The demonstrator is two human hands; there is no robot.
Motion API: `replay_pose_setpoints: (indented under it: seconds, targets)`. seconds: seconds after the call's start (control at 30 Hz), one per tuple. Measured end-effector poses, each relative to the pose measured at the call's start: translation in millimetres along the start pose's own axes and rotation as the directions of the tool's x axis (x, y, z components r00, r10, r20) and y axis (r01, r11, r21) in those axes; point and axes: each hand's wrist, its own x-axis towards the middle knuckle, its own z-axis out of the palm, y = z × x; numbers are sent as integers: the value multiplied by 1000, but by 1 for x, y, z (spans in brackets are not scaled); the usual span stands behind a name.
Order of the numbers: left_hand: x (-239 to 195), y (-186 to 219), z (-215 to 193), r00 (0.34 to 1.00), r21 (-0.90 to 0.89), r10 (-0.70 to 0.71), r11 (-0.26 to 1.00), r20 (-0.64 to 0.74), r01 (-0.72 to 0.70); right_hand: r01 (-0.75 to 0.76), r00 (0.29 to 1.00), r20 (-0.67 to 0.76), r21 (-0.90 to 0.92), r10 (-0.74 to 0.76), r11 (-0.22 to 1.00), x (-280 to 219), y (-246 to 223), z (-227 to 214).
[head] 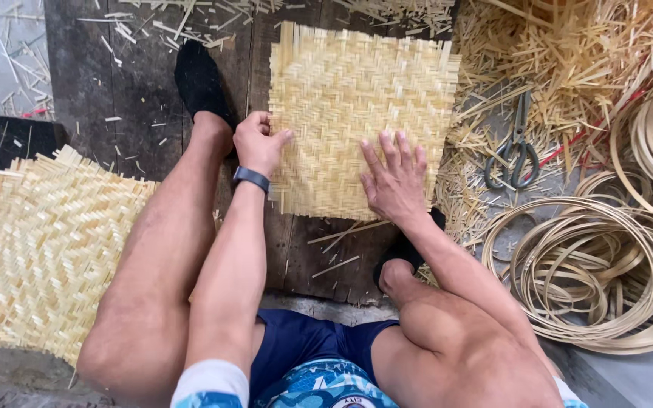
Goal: The person sits on the floor and repeatedly assembles small round bamboo plates. They place a woven bamboo mat on a wooden mold, fit a bamboo ring around the edge, flip the assembly, and trim excess material with shears. Finished plates are stacked nearby.
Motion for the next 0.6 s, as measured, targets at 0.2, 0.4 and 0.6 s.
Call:
replay_pose_setpoints:
  seconds: [0.2,0.4,0.6]
  targets:
    - [26,-75,16,997,-20,-23,999,70,25,1,994,-105,103,10,995,-6,11,5]
    - [42,-105,7,984,-201,-72,974,164,105,-131,713,-525,551,464,824,-73,88,-28]
    - [37,-103,9,996,82,85,993,8,-85,-650,331,-682,335,651,682,-227,214,-81]
